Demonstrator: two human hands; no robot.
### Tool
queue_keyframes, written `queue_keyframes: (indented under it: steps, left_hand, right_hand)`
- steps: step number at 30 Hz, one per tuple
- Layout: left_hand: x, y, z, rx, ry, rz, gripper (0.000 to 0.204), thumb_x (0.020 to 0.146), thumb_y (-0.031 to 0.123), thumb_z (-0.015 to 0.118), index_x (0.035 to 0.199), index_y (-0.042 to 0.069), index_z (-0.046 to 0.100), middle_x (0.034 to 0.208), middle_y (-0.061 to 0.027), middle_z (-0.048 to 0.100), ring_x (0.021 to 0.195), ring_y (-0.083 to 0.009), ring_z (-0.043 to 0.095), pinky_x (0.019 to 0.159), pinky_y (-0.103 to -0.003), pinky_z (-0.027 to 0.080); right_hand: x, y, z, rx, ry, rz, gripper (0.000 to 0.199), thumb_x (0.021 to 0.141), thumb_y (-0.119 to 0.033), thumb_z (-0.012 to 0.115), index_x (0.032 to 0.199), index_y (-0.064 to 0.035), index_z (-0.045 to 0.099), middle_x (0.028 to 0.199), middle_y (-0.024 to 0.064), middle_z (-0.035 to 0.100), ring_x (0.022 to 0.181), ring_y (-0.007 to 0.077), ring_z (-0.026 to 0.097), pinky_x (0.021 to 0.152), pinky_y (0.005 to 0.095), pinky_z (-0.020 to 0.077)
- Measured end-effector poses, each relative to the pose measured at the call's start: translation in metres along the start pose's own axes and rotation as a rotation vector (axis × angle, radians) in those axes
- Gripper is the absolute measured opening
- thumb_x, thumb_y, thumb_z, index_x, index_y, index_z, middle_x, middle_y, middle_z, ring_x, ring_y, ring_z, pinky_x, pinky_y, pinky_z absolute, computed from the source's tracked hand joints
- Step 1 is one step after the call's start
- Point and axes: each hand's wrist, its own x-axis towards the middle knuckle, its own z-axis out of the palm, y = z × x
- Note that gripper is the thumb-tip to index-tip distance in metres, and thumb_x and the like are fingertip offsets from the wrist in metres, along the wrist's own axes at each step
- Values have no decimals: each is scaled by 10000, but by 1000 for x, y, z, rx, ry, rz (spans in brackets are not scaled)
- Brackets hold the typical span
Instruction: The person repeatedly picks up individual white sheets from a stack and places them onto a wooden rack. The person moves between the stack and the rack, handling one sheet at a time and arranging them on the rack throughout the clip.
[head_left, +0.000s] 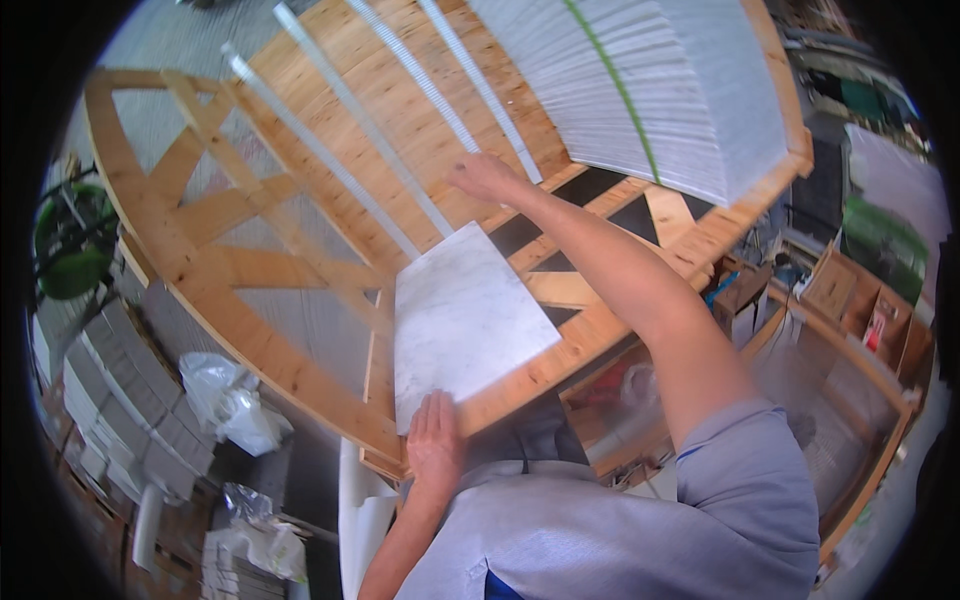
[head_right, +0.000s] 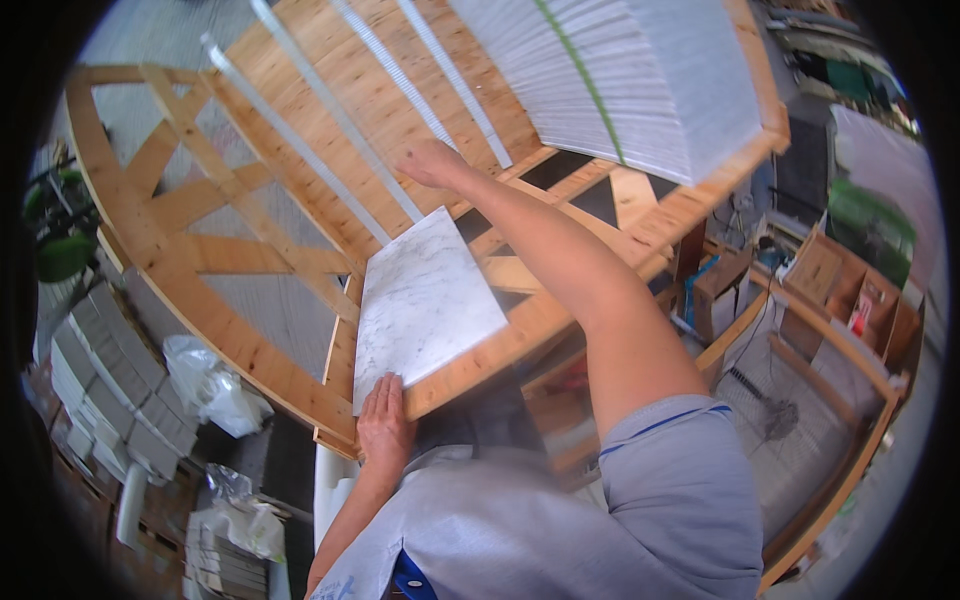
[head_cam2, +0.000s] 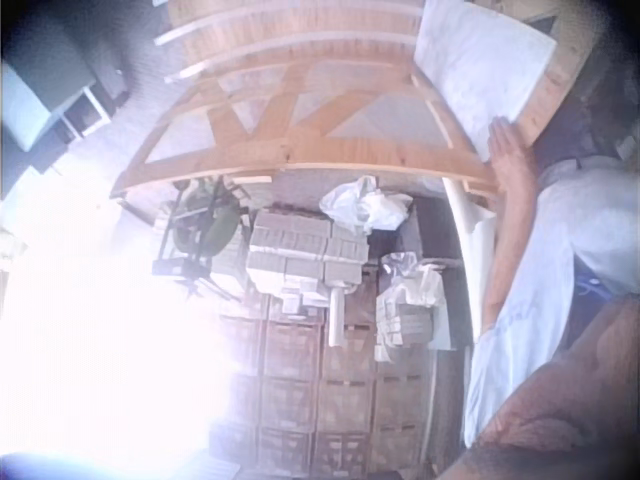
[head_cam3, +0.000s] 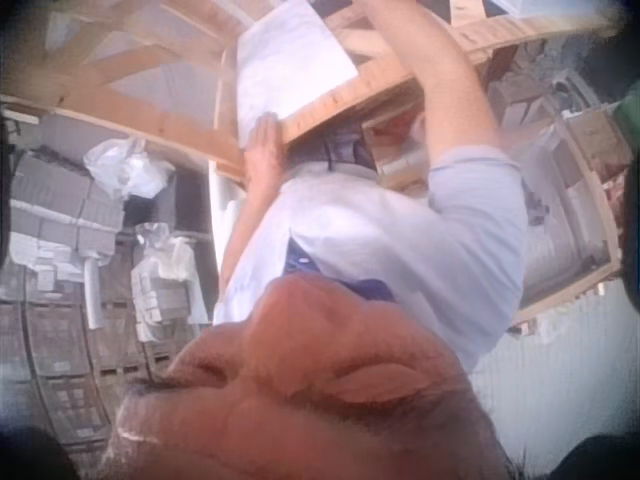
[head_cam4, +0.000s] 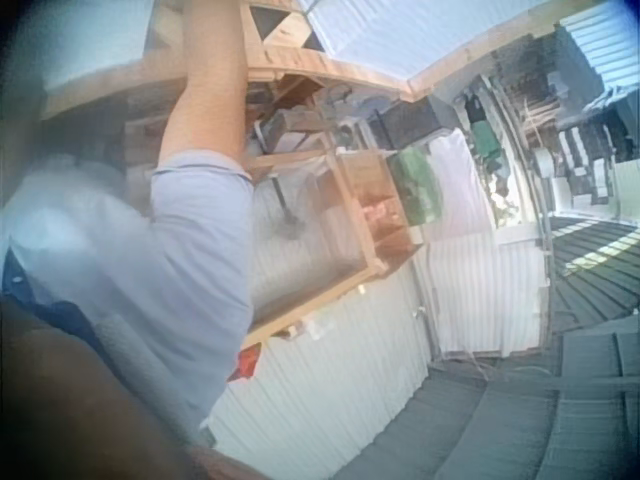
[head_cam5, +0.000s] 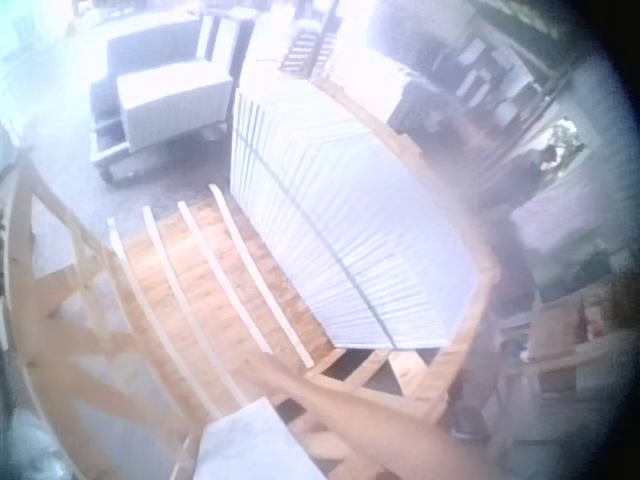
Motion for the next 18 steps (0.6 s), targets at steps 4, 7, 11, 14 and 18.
queue_keyframes:
  steps: [4, 7, 11, 14, 18]
  left_hand:
    - [-3, 6, 3, 69, -7, 7, 632, 630, 32, 737, 1222, -5, 521, 1233, -199, 588, 1124, -361, 578, 951, -427, 474]
    - [-6, 8, 6, 76, 1, -3, 642, 644, 15, 738, 1245, 6, 515, 1217, -202, 595, 1098, -374, 585, 928, -427, 487]
    - [-11, 5, 11, 110, -49, -8, 634, 676, 17, 724, 1271, 10, 507, 1212, -203, 597, 1093, -371, 588, 905, -427, 496]
    - [-11, 1, 14, 164, -50, -1, 577, 720, 56, 710, 1264, 19, 522, 1180, -199, 616, 1063, -374, 603, 873, -441, 508]
    - [-13, 1, 19, 225, 24, 33, 400, 826, 187, 654, 1197, 59, 582, 1025, -197, 666, 894, -406, 645, 747, -486, 527]
  right_hand:
    - [-69, -34, -93, 266, 157, 91, 386, 907, -345, 549, 1039, 8, 637, 904, 179, 685, 848, 288, 663, 755, 380, 502]
    - [-152, -37, -128, 387, 346, 59, 379, 915, -321, 579, 1088, 13, 625, 899, 158, 690, 839, 233, 668, 758, 344, 509]
    - [-261, -22, -135, 529, 629, 61, 337, 933, -259, 593, 1107, 29, 615, 910, 132, 700, 860, 177, 666, 768, 295, 515]
    - [-328, -9, -115, 827, 817, 168, 289, 965, -208, 559, 1115, 33, 613, 911, 88, 703, 840, 134, 658, 747, 260, 517]
    - [-400, -1, -51, 1045, 1017, 279, 268, 978, -218, 555, 1113, 2, 628, 899, 69, 696, 760, 103, 640, 686, 236, 512]
